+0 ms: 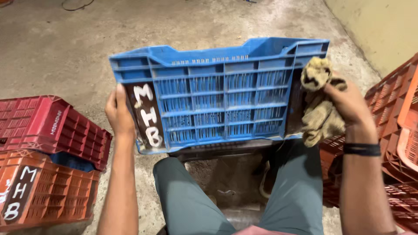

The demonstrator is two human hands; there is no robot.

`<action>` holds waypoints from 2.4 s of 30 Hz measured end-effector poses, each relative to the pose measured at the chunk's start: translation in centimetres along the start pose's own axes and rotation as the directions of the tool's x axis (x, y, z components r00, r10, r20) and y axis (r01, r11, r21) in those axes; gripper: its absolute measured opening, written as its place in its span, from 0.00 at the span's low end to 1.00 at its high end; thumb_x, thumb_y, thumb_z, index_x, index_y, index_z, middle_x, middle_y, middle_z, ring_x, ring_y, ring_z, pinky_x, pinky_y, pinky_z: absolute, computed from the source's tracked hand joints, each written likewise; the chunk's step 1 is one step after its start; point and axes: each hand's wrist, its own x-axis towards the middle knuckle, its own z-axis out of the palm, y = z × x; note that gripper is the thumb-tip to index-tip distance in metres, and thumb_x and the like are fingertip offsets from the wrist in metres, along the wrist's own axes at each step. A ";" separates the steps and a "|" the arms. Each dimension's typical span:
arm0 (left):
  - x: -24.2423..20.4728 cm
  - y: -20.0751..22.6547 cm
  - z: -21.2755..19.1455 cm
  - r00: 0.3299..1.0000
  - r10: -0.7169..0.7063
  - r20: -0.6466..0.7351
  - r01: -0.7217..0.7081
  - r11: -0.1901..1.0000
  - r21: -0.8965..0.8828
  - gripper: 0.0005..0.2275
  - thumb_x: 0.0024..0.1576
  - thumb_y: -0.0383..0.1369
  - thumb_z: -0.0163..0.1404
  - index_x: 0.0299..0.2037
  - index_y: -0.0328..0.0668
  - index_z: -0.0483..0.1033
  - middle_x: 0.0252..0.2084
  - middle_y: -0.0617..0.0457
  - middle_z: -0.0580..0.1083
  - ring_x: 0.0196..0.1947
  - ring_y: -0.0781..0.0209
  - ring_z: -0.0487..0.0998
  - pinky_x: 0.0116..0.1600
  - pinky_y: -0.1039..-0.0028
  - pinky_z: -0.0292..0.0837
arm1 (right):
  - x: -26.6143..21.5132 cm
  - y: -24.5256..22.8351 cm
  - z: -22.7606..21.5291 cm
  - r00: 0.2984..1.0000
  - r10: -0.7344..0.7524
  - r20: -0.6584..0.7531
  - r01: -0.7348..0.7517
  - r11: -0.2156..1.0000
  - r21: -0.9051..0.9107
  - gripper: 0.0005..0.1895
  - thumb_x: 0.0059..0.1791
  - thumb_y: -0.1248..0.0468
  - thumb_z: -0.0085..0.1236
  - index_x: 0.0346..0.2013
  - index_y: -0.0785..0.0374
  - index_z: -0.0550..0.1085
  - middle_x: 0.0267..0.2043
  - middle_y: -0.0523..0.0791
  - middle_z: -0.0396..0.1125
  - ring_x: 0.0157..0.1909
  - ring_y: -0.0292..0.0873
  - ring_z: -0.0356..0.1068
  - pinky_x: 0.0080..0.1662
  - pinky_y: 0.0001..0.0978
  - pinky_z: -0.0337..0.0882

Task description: The person wipes the surfaces of stacked plastic crates using a cloth. They clean an orange crate first, then move to a blue crate, wiping the top and sides. The person handles the crates by lifting and turning them to access different areas.

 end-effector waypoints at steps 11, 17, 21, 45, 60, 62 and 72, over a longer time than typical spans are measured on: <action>7.8 4.0 1.9 0.962 -0.263 0.074 0.261 0.964 0.042 0.25 0.60 0.50 0.54 0.48 0.29 0.80 0.43 0.49 0.81 0.38 0.64 0.82 0.41 0.73 0.78 | 5.9 -2.6 -2.2 0.990 -0.141 0.006 0.140 0.975 -0.173 0.23 0.54 0.56 0.58 0.59 0.66 0.75 0.54 0.48 0.74 0.52 0.40 0.71 0.54 0.34 0.69; 10.2 2.3 3.4 0.934 -0.357 0.023 0.346 0.918 0.194 0.28 0.56 0.52 0.55 0.47 0.26 0.81 0.43 0.45 0.82 0.39 0.60 0.84 0.41 0.71 0.79 | 10.0 -4.2 -2.9 0.998 0.023 -0.065 -0.053 0.861 -0.506 0.35 0.52 0.42 0.60 0.55 0.73 0.77 0.52 0.58 0.73 0.52 0.52 0.71 0.54 0.46 0.68; 11.3 1.4 4.1 0.896 -0.443 -0.003 0.435 0.878 0.202 0.29 0.51 0.53 0.56 0.46 0.28 0.82 0.42 0.44 0.83 0.38 0.58 0.85 0.42 0.69 0.79 | 10.9 -4.7 -1.8 0.997 0.001 -0.078 -0.039 0.872 -0.488 0.35 0.50 0.39 0.62 0.55 0.69 0.78 0.55 0.57 0.67 0.55 0.48 0.66 0.52 0.47 0.65; 16.4 -0.1 11.6 0.873 0.377 0.309 -0.415 0.242 0.877 0.22 0.62 0.47 0.51 0.46 0.28 0.79 0.48 0.30 0.74 0.52 0.31 0.72 0.62 0.40 0.56 | 10.6 -6.5 -4.3 0.933 -0.360 -0.029 0.258 0.608 0.751 0.26 0.57 0.49 0.55 0.62 0.66 0.71 0.59 0.49 0.74 0.56 0.45 0.78 0.59 0.39 0.80; 12.9 -1.2 28.6 0.783 0.233 0.577 -0.602 0.520 0.606 0.18 0.58 0.45 0.54 0.45 0.37 0.79 0.50 0.42 0.75 0.51 0.40 0.74 0.56 0.54 0.66 | 11.5 -7.3 -0.1 0.708 -0.573 0.414 0.704 0.524 -0.479 0.24 0.49 0.55 0.61 0.56 0.63 0.75 0.55 0.55 0.71 0.51 0.54 0.73 0.54 0.41 0.70; 13.5 -2.3 29.3 0.725 0.270 0.634 -0.676 0.460 0.576 0.20 0.57 0.48 0.54 0.46 0.37 0.79 0.50 0.41 0.75 0.52 0.39 0.74 0.57 0.53 0.65 | 12.4 -8.4 1.2 0.674 -0.564 0.478 0.739 0.490 -0.463 0.22 0.50 0.59 0.61 0.59 0.60 0.75 0.66 0.56 0.67 0.54 0.57 0.72 0.55 0.44 0.69; 13.5 -1.2 30.3 0.719 -0.152 0.678 -0.581 0.402 0.707 0.29 0.57 0.60 0.45 0.55 0.46 0.78 0.57 0.44 0.76 0.60 0.45 0.73 0.63 0.50 0.60 | 16.1 -9.3 6.7 0.805 -0.522 0.283 0.554 0.490 -0.673 0.20 0.42 0.65 0.63 0.49 0.52 0.82 0.42 0.56 0.75 0.43 0.59 0.75 0.50 0.47 0.75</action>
